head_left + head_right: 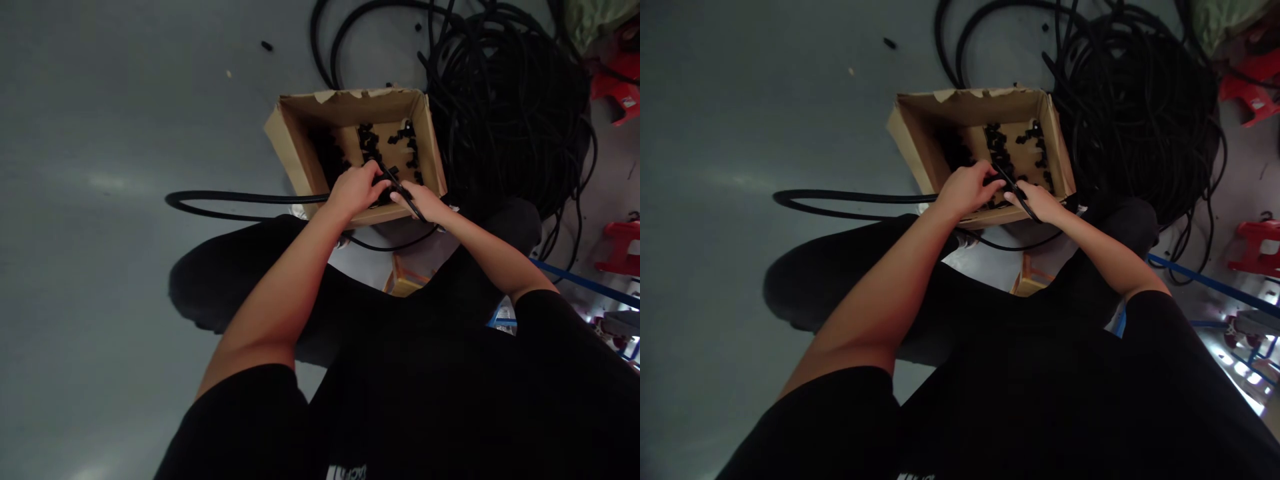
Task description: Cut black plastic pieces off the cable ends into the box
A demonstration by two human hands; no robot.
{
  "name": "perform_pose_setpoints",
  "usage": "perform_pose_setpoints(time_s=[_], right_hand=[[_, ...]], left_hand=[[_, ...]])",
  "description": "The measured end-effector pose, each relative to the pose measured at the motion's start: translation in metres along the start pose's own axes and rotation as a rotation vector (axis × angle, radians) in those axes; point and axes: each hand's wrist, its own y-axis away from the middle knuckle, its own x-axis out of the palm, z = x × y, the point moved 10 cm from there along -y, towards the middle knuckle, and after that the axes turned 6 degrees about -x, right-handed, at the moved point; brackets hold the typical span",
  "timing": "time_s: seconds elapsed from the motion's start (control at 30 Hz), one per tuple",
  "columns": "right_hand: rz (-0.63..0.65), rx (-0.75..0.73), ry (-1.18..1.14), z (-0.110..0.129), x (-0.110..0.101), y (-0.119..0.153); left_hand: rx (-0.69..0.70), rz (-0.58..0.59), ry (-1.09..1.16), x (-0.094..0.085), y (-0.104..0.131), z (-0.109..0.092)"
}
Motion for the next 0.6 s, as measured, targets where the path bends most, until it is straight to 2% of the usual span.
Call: perform_pose_setpoints(time_s=[0.1,0.2,0.33,0.4,0.6], right_hand=[[0.014,0.015,-0.076,-0.004,0.003,-0.001],[0.022,0.004,-0.122,-0.007,0.006,-0.004],[-0.026,-0.067,-0.084,-0.007,0.000,-0.005],[-0.007,-0.056,-0.038,-0.008,-0.001,-0.002],[0.087,0.035,-0.012,-0.010,0.001,0.005]], left_hand=[[-0.024,-0.035,-0.034,-0.006,0.000,0.004],[0.021,-0.027,-0.006,-0.005,0.000,0.001],[0.147,0.031,0.138,0.001,-0.001,-0.008],[0.178,0.069,0.203,0.001,-0.003,-0.009],[0.147,0.163,0.200,-0.007,-0.007,-0.003]])
